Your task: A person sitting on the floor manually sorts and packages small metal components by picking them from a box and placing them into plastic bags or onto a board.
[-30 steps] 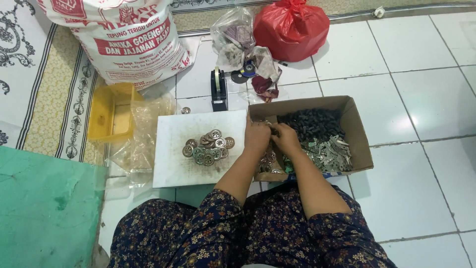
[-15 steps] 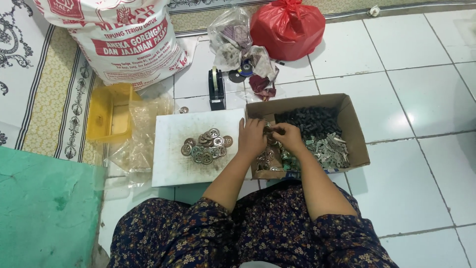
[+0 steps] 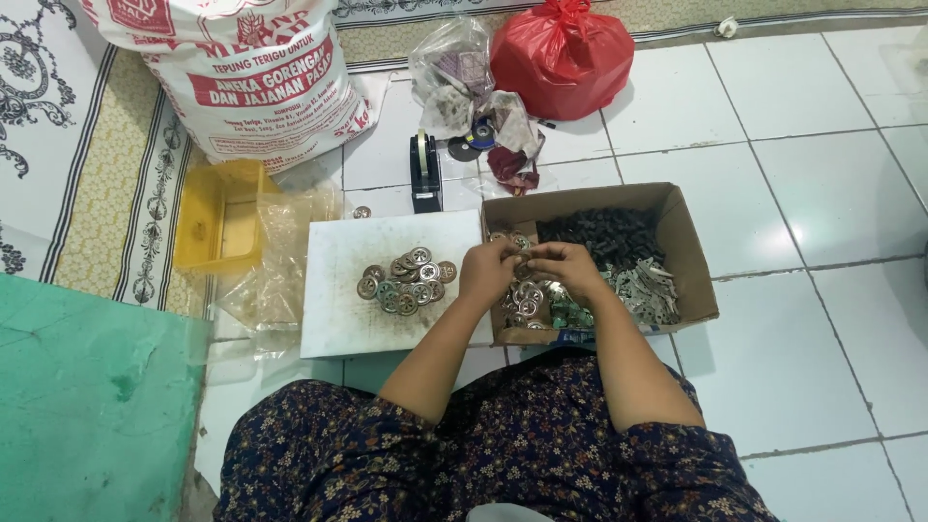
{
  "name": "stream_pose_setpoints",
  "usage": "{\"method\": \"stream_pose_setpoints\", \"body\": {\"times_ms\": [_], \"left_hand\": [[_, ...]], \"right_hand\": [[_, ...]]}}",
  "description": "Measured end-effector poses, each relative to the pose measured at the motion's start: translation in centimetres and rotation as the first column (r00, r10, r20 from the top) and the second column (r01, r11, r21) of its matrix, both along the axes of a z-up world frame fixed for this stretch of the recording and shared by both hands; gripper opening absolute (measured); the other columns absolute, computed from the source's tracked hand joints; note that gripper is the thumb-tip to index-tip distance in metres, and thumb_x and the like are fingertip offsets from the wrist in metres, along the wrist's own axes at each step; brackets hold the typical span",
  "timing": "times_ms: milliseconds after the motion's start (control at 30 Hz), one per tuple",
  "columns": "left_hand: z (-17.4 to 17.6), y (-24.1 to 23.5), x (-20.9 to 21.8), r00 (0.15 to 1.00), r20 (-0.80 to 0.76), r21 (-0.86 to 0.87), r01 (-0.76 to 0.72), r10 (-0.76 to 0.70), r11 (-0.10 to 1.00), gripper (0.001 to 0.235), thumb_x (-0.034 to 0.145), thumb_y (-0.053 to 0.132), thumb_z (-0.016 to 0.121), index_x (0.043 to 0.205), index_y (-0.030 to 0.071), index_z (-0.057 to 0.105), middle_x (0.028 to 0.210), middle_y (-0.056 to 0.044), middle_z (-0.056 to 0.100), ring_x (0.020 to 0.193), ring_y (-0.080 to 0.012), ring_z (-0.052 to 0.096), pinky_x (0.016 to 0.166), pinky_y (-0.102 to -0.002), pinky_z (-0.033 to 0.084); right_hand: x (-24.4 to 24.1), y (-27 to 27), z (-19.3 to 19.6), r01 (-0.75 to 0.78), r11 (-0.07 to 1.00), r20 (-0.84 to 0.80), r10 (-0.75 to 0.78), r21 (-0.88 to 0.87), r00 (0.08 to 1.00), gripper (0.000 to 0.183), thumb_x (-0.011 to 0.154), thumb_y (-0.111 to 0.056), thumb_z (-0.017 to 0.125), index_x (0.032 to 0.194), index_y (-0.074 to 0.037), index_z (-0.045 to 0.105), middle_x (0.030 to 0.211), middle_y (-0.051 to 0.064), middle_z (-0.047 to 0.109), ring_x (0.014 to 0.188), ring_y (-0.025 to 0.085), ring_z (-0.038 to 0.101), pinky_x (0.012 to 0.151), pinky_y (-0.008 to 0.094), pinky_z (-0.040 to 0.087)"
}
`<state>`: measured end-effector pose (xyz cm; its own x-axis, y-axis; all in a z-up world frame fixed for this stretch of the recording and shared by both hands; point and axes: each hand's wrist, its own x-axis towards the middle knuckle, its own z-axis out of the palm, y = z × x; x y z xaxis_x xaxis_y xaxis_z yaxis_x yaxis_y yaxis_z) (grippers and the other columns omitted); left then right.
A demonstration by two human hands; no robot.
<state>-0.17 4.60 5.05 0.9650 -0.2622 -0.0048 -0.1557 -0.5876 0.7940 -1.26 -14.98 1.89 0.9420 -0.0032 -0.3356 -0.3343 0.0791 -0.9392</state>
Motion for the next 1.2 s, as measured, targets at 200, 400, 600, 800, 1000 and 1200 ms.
{"method": "stream_pose_setpoints", "body": {"times_ms": [200, 400, 600, 800, 1000, 1200], "left_hand": [[0.4, 1.3, -1.5, 0.993, -0.022, -0.219, -0.121, 0.119, 0.968, 0.018, 0.091, 0.013, 0.073, 0.109, 0.013, 0.076, 0.094, -0.012, 0.078, 0.098, -0.0345, 0.073, 0.091, -0.048, 0.054], [3.4, 4.6, -4.0, 0.954, -0.256, -0.465, -0.265, 0.158, 0.845, 0.028, 0.09, 0.014, 0.076, 0.117, 0.005, 0.073, 0.11, -0.021, 0.075, 0.104, -0.0355, 0.073, 0.092, -0.043, 0.058], [3.0, 9.6, -4.7, 0.927, -0.309, -0.415, -0.332, 0.212, 0.847, 0.032, 0.08, 0.024, 0.089, 0.104, 0.007, 0.075, 0.101, -0.013, 0.074, 0.099, -0.028, 0.073, 0.089, -0.04, 0.056], [3.2, 14.0, -6.1, 0.92, -0.328, -0.385, -0.337, 0.214, 0.859, 0.03, 0.088, 0.019, 0.08, 0.112, 0.005, 0.071, 0.111, -0.019, 0.073, 0.112, -0.0329, 0.069, 0.093, -0.042, 0.057], [3.6, 15.7, -7.4, 0.884, -0.396, -0.373, -0.402, 0.248, 0.836, 0.039, 0.083, 0.023, 0.087, 0.115, 0.008, 0.072, 0.116, -0.018, 0.072, 0.114, -0.0322, 0.068, 0.095, -0.043, 0.058], [0.9, 16.4, -5.8, 0.872, -0.319, -0.367, -0.474, 0.37, 0.8, 0.03, 0.084, 0.017, 0.083, 0.109, 0.005, 0.073, 0.109, -0.018, 0.074, 0.107, -0.0333, 0.071, 0.088, -0.043, 0.061]], "right_hand": [[-1.1, 1.4, 3.3, -0.02, 0.999, 0.028, 0.019, 0.039, 0.999, 0.038, 0.078, 0.002, 0.084, 0.115, 0.001, 0.075, 0.099, 0.017, 0.074, 0.09, 0.023, 0.07, 0.077, 0.034, 0.063], [-2.6, 4.2, 6.1, -0.087, 0.996, 0.128, 0.085, 0.01, 0.988, 0.047, 0.071, 0.009, 0.085, 0.116, 0.0, 0.076, 0.093, 0.017, 0.075, 0.083, 0.023, 0.072, 0.07, 0.035, 0.063], [-4.3, 8.3, 6.7, -0.117, 0.992, 0.171, 0.108, 0.044, 0.979, 0.045, 0.072, 0.007, 0.084, 0.116, -0.001, 0.076, 0.095, 0.013, 0.077, 0.085, 0.017, 0.071, 0.072, 0.03, 0.063], [-3.7, 12.4, 4.1, -0.144, 0.976, 0.03, 0.141, 0.161, 0.99, 0.042, 0.078, 0.001, 0.084, 0.119, 0.002, 0.074, 0.104, 0.02, 0.076, 0.089, 0.024, 0.074, 0.075, 0.036, 0.065], [-3.4, 15.4, 3.4, -0.178, 0.973, -0.004, 0.181, 0.146, 0.984, 0.039, 0.08, -0.003, 0.085, 0.117, 0.002, 0.074, 0.105, 0.017, 0.075, 0.09, 0.021, 0.073, 0.076, 0.033, 0.065], [-1.9, 17.8, 2.6, -0.12, 0.992, 0.021, 0.119, 0.041, 0.993, 0.031, 0.082, -0.003, 0.082, 0.113, 0.001, 0.076, 0.098, 0.016, 0.072, 0.086, 0.02, 0.071, 0.072, 0.031, 0.064]]}}
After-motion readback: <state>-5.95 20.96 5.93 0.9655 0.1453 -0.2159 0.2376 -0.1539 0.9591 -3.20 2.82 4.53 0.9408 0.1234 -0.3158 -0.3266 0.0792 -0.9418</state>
